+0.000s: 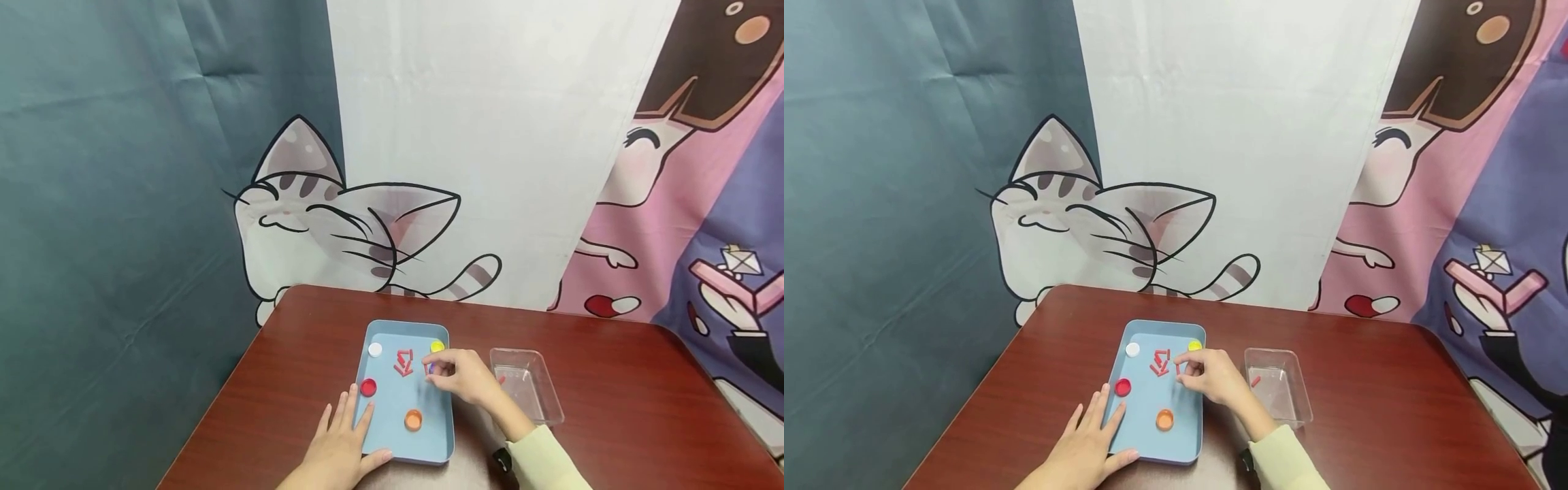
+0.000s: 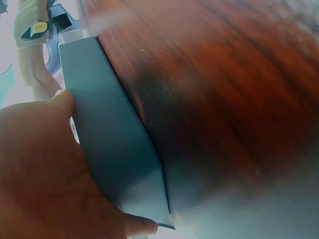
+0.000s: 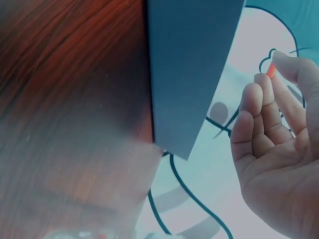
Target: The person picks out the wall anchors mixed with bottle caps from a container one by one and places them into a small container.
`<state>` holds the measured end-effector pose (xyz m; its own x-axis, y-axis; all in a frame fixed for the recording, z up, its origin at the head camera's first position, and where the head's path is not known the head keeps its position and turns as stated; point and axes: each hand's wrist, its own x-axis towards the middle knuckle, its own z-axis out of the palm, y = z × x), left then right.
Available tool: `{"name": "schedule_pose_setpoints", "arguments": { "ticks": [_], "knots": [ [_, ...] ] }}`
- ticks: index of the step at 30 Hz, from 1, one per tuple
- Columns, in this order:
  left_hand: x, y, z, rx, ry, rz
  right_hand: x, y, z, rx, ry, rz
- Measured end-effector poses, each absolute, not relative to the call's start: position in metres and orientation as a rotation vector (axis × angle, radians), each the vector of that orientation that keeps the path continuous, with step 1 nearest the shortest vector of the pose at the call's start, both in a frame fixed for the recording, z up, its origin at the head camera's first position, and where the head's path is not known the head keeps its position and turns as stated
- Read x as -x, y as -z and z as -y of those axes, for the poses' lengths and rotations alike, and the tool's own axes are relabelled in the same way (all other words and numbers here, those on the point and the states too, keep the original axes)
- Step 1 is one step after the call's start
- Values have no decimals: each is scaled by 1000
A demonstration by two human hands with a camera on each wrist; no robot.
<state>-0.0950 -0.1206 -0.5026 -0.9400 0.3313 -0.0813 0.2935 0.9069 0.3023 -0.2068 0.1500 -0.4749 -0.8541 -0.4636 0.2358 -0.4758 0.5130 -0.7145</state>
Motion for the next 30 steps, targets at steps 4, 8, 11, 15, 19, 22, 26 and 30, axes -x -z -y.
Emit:
{"name": "schedule_pose_setpoints", "arguments": {
  "ticks": [4, 8, 11, 15, 19, 22, 26, 30],
  "knots": [
    [95, 502, 120, -485, -447, -2932, 205, 474, -160, -817, -1294, 2692],
    [93, 502, 120, -495, -457, -2932, 205, 475, -170, -817, -1281, 2672],
    [93, 503, 120, -503, -460, -2938, 204, 473, -179, -805, -1289, 2666],
    [94, 503, 120, -510, -450, -2941, 203, 469, -193, -752, -1321, 2679],
    [95, 502, 120, -513, -443, -2945, 203, 465, -205, -705, -1350, 2682],
    [96, 502, 121, -510, -451, -2937, 202, 464, -215, -685, -1364, 2672],
    [95, 502, 121, -517, -474, -2927, 199, 463, -229, -634, -1343, 2655],
    [94, 502, 121, -513, -474, -2929, 197, 463, -243, -608, -1330, 2659]
  ]
}}
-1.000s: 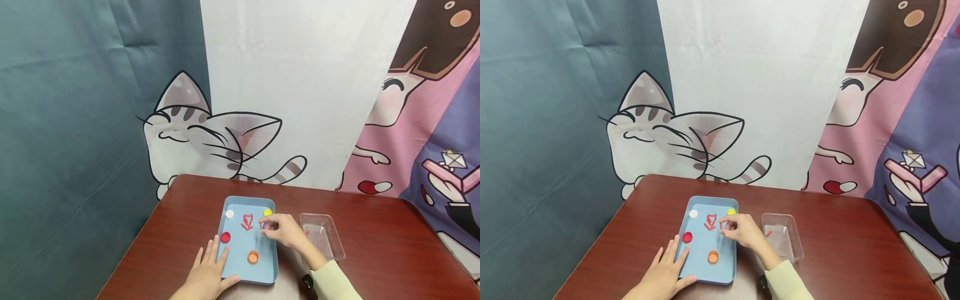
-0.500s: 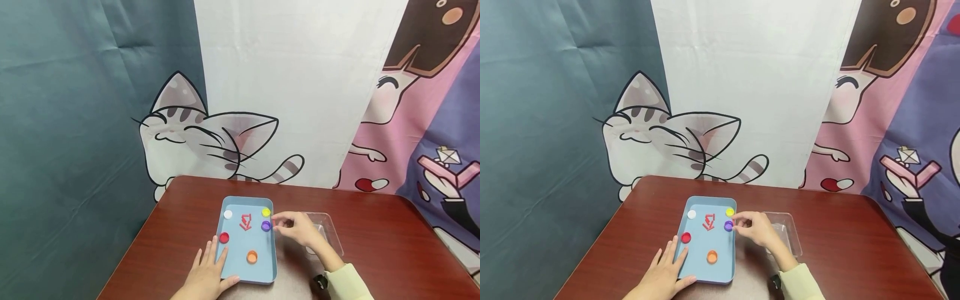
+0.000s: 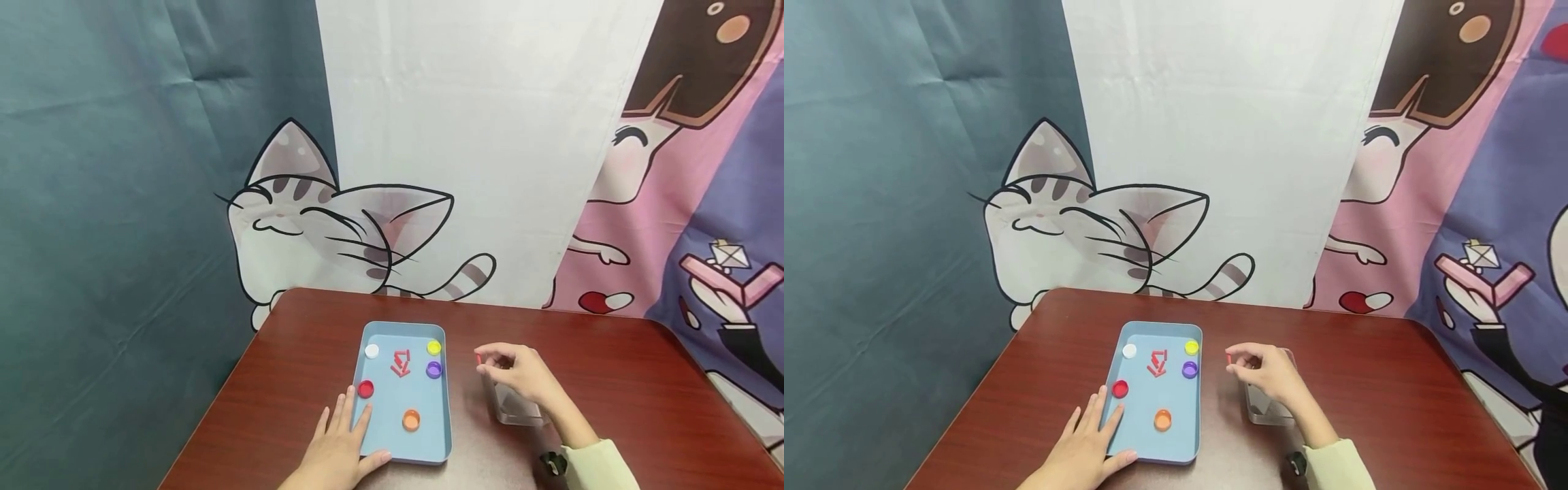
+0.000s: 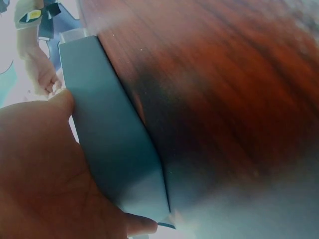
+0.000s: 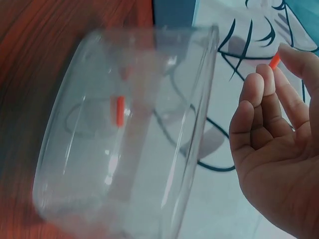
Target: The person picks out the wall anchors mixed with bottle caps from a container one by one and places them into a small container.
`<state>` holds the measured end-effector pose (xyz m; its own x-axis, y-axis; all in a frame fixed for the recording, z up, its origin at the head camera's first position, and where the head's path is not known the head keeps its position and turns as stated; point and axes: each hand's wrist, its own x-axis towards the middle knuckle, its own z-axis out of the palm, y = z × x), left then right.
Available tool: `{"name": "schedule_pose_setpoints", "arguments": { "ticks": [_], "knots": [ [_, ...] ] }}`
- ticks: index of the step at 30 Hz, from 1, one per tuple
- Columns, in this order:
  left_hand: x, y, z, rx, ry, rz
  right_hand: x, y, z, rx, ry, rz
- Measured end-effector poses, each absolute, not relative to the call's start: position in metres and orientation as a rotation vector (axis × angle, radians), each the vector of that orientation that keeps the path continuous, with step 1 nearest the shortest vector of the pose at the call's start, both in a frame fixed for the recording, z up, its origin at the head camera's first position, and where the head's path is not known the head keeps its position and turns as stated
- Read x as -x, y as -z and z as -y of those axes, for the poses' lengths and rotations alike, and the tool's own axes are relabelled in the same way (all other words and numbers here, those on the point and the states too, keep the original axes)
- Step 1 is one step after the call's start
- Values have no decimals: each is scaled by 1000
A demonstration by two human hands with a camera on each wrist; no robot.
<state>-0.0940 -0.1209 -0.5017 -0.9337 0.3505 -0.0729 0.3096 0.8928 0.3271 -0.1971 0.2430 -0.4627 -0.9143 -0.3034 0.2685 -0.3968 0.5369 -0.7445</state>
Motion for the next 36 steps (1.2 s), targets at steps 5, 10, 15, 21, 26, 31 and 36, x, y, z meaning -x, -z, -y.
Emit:
{"name": "schedule_pose_setpoints", "arguments": {
  "ticks": [5, 10, 15, 21, 26, 31, 36],
  "knots": [
    [95, 502, 121, -506, -460, -2929, 195, 463, -257, -582, -1381, 2691],
    [95, 501, 121, -512, -447, -2941, 194, 464, -271, -561, -1345, 2695],
    [94, 501, 121, -515, -449, -2951, 192, 465, -285, -506, -1258, 2698],
    [93, 504, 122, -509, -441, -2955, 191, 466, -297, -482, -1250, 2698],
    [94, 504, 121, -514, -438, -2953, 192, 471, -304, -493, -1247, 2683],
    [95, 504, 120, -513, -441, -2944, 195, 475, -309, -485, -1249, 2672],
    [95, 504, 120, -509, -441, -2941, 196, 476, -311, -457, -1275, 2693]
  ]
}}
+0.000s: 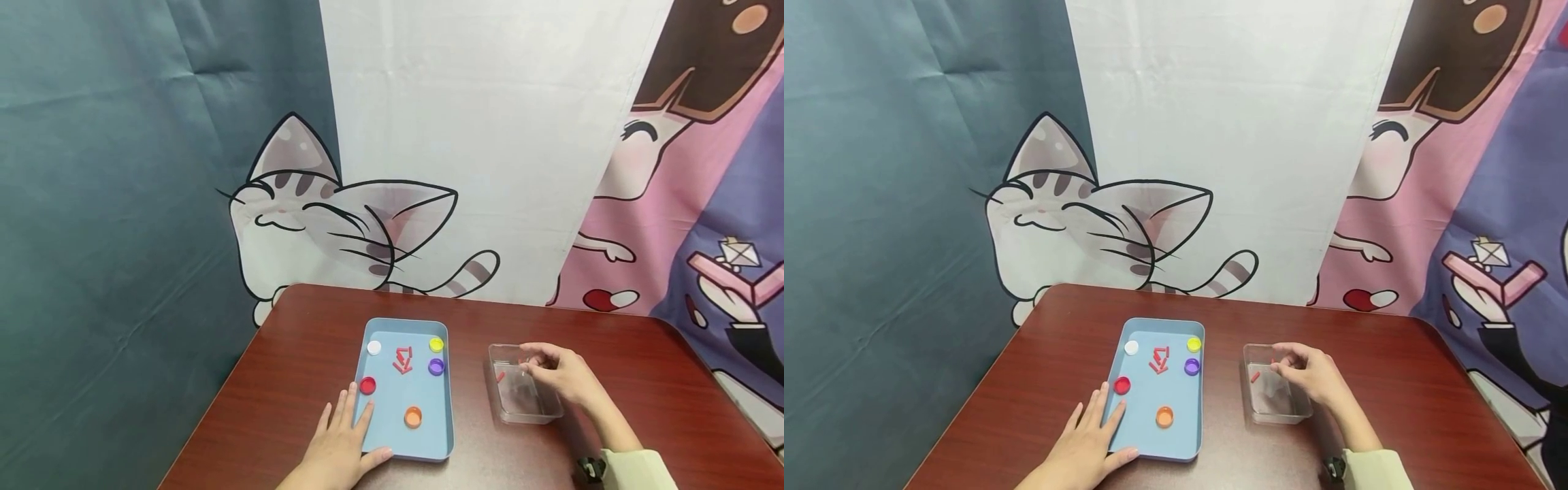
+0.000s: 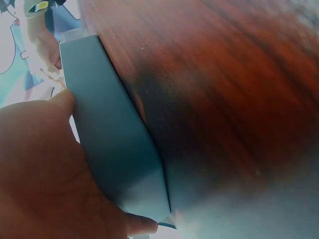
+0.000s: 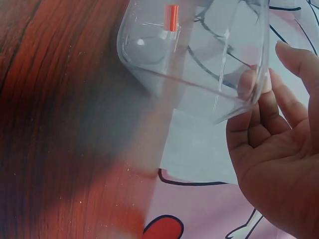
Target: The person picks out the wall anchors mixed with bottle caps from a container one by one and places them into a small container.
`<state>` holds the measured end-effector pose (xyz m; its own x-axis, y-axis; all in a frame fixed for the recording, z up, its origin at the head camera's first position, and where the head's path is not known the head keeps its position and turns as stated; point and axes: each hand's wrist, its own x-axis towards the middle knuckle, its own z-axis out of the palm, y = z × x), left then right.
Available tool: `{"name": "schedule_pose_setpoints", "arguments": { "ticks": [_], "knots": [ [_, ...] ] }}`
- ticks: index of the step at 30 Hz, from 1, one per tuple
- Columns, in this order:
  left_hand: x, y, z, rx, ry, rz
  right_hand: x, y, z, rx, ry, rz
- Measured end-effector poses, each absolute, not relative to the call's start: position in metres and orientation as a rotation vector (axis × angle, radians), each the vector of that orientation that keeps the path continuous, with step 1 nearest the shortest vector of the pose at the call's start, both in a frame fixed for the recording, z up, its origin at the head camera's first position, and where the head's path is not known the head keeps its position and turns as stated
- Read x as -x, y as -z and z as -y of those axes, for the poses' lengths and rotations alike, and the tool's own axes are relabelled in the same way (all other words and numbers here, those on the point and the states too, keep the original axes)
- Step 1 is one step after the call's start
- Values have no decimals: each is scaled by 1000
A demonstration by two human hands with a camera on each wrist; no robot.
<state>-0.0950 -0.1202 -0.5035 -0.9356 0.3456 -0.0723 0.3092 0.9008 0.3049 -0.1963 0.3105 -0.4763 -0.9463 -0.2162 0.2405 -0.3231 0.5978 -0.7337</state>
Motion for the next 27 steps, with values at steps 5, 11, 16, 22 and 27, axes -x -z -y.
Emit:
{"name": "schedule_pose_setpoints", "arguments": {
  "ticks": [5, 11, 16, 22, 27],
  "knots": [
    [95, 502, 120, -504, -441, -2931, 197, 472, -309, -432, -1297, 2723],
    [95, 504, 120, -501, -438, -2933, 201, 468, -298, -506, -1267, 2716],
    [95, 506, 121, -505, -437, -2935, 204, 463, -280, -588, -1335, 2699],
    [95, 506, 121, -514, -433, -2942, 211, 460, -260, -629, -1379, 2719],
    [96, 507, 121, -520, -433, -2946, 216, 460, -243, -662, -1419, 2740]
  ]
}}
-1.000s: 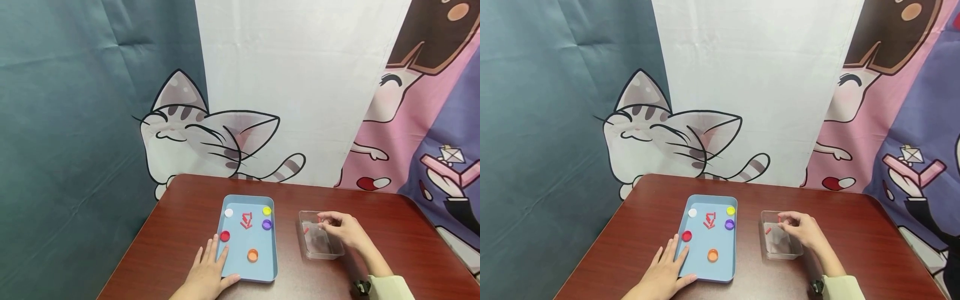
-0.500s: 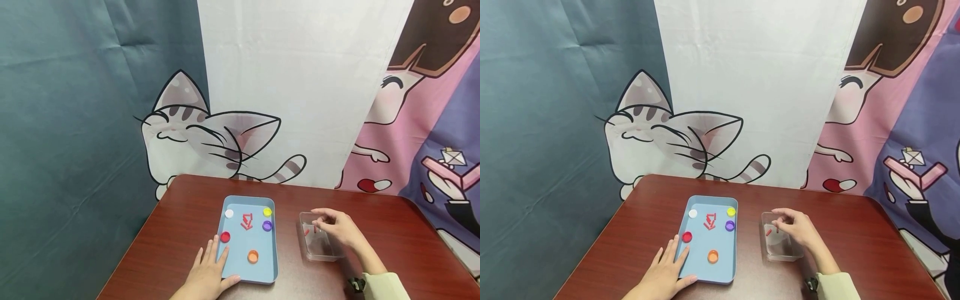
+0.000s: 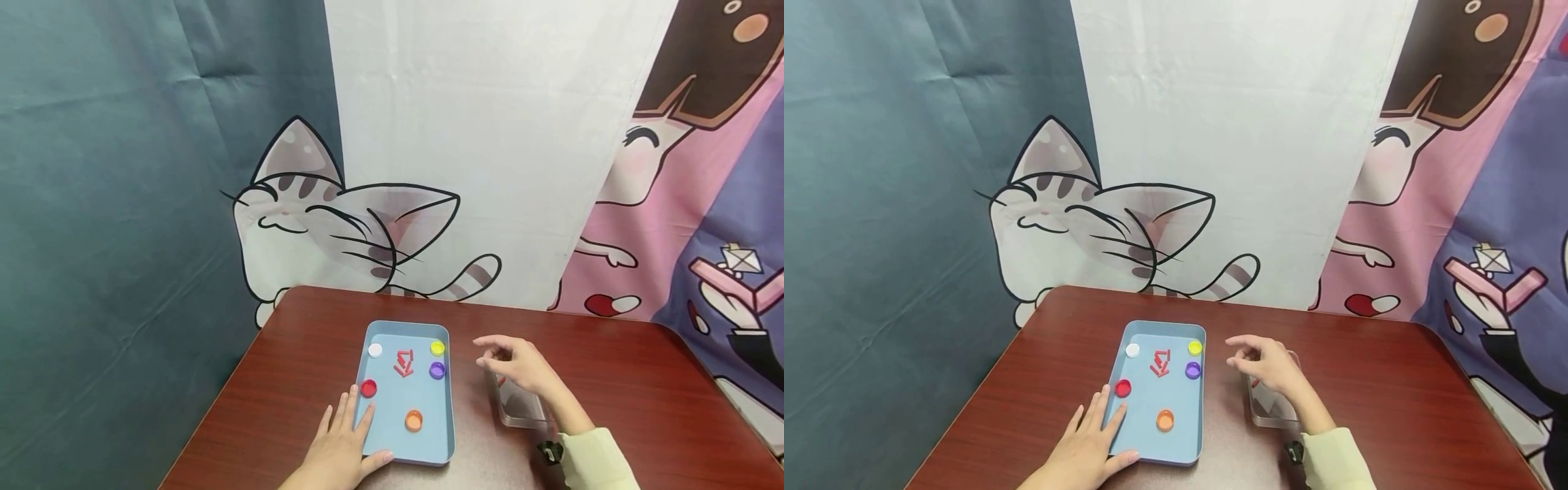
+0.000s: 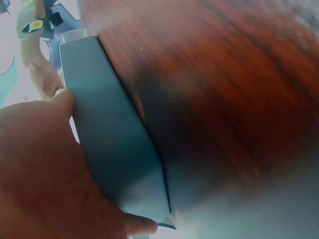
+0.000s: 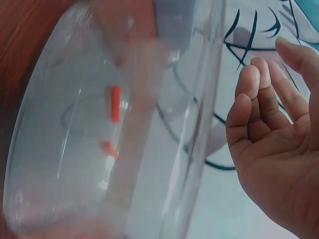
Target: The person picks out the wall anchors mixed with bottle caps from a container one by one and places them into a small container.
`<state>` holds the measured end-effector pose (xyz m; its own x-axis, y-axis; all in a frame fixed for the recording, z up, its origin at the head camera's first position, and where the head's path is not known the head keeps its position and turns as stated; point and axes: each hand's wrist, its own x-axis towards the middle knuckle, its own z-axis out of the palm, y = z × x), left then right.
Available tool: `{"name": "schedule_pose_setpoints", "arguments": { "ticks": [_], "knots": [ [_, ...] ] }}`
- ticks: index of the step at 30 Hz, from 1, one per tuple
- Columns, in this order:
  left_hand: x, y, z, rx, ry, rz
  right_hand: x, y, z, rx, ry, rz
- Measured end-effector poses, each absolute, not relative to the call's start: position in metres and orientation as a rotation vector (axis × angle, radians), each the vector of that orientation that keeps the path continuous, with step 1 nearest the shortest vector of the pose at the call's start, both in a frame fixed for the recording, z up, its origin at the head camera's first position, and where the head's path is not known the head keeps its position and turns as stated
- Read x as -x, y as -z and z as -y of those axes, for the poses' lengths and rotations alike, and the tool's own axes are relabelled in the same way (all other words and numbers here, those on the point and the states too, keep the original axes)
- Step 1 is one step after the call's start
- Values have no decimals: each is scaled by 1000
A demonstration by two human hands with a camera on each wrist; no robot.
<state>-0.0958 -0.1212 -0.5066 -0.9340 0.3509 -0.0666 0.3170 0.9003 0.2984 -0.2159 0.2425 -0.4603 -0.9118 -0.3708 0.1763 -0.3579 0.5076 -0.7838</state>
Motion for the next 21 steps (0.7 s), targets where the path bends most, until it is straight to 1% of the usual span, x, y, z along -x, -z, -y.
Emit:
{"name": "schedule_pose_setpoints", "arguments": {
  "ticks": [6, 21],
  "knots": [
    [95, 505, 121, -512, -437, -2943, 222, 462, -222, 669, 1388, -2679],
    [94, 506, 121, -521, -412, -2965, 235, 468, -182, 809, 1295, -2652]
  ]
}}
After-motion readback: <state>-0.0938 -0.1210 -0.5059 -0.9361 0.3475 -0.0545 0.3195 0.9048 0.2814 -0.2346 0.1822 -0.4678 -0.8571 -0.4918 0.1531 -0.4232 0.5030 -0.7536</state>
